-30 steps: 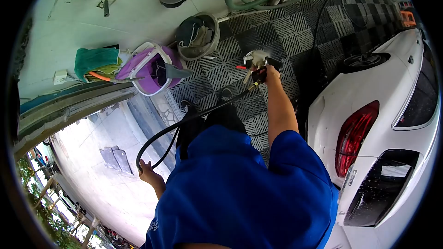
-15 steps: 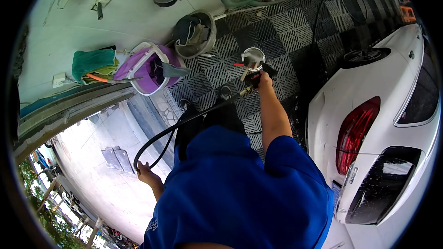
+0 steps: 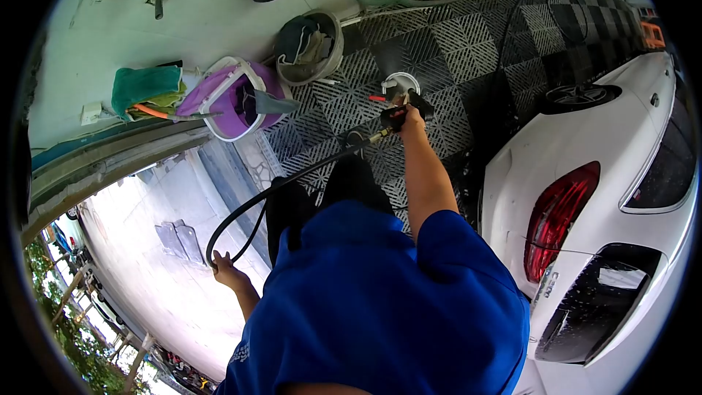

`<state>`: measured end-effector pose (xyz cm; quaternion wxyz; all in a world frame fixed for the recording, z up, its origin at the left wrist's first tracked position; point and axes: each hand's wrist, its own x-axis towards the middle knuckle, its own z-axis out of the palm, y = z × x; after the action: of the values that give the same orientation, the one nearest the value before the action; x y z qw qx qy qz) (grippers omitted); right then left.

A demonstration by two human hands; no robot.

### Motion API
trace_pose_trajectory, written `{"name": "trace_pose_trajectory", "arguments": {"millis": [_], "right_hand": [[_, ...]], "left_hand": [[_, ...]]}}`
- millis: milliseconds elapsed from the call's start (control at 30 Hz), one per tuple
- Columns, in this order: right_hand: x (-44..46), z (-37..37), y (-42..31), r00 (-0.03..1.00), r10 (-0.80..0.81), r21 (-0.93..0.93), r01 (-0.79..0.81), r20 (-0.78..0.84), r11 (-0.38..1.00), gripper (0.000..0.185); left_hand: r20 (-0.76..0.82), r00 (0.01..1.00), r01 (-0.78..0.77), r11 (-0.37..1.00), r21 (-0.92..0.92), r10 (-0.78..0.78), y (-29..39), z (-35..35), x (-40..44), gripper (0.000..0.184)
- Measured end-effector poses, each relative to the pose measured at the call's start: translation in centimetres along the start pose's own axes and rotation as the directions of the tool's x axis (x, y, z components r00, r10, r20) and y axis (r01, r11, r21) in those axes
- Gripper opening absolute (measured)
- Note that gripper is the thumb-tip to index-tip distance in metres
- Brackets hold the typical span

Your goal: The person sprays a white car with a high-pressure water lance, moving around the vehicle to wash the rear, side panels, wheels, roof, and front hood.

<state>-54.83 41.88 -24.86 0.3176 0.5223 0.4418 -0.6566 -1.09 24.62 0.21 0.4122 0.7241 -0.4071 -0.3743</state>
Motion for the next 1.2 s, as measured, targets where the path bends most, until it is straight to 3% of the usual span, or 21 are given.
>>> {"name": "trace_pose_trajectory", "arguments": {"millis": [133, 267, 367, 467, 600, 733, 800, 867, 900, 1000, 1033, 1133, 1167, 1200], "right_hand": [[1.3, -1.4, 0.6, 1.000, 0.001, -0.015, -0.001, 0.008, 1.000, 0.024], [1.7, -3.8, 1.1, 0.984, 0.173, 0.003, -0.173, 0.049, 0.985, 0.035], [-0.7, -3.8, 1.8, 0.999, 0.034, 0.048, -0.035, 0.033, 0.998, 0.037], [1.9, -5.6, 3.0, 0.996, -0.002, 0.149, -0.012, 0.090, 0.989, 0.042], [1.8, -5.8, 3.4, 0.998, 0.016, 0.039, -0.018, 0.058, 0.999, 0.043], [2.9, -6.1, 4.8, 0.999, 0.021, 0.180, -0.029, 0.043, 0.983, 0.044], [6.1, -6.6, 5.7, 0.998, -0.003, 0.199, -0.010, 0.060, 0.980, 0.045], [8.5, -6.5, 6.0, 0.990, -0.027, 0.342, -0.022, 0.139, 0.940, 0.044], [6.2, -5.6, 5.2, 0.990, -0.002, 0.313, -0.042, 0.141, 0.949, 0.041], [1.5, -2.6, 3.9, 1.000, 0.027, 0.342, -0.024, -0.002, 0.939, 0.037], [3.5, -3.4, 3.6, 1.000, 0.011, 0.193, -0.016, 0.028, 0.981, 0.033], [6.8, -4.2, 3.1, 0.990, 0.064, 0.325, -0.101, 0.122, 0.940, 0.034], [7.5, -4.5, 2.8, 0.996, 0.066, 0.226, -0.079, 0.066, 0.971, 0.038], [10.0, -5.4, 3.1, 0.987, 0.056, 0.283, -0.097, 0.148, 0.954, 0.042]], "left_hand": [[-0.011, 1.000, 0.012, 1.000, 0.020, -0.012, -0.2, -0.4, 0.5, 0.026], [0.024, 0.999, 0.019, 0.997, 0.080, -0.021, 1.0, 0.6, 0.0, 0.023], [0.151, 0.987, -0.056, 0.997, 0.047, 0.048, 0.7, 0.9, 0.3, 0.024], [0.166, 0.983, -0.101, 0.987, 0.123, 0.079, 0.8, 1.1, 1.0, 0.020], [0.206, 0.976, -0.097, 0.989, 0.113, 0.072, 0.5, 0.9, 2.2, 0.020], [0.270, 0.962, -0.085, 0.988, 0.130, 0.048, 0.6, 0.8, 2.8, 0.019], [0.308, 0.951, -0.074, 0.980, 0.183, 0.015, 0.6, 1.3, 2.8, 0.042], [0.352, 0.936, -0.105, 0.962, 0.250, 0.011, 0.0, 1.0, 3.0, 0.036], [0.361, 0.932, -0.127, 0.960, 0.250, 0.029, -0.5, 0.8, 3.0, 0.034], [0.342, 0.933, -0.197, 0.951, 0.239, 0.107, 0.7, 1.2, -0.5, 0.028], [0.329, 0.939, -0.206, 0.926, 0.317, 0.096, 0.9, 1.2, -1.5, 0.028], [0.301, 0.952, -0.192, 0.886, 0.421, 0.063, 1.7, 1.3, -4.8, 0.027], [0.272, 0.961, -0.176, 0.868, 0.465, 0.049, 2.1, 1.7, -6.1, 0.026], [0.242, 0.969, -0.158, 0.851, 0.502, 0.037, 2.1, 2.4, -7.6, 0.025]]}}
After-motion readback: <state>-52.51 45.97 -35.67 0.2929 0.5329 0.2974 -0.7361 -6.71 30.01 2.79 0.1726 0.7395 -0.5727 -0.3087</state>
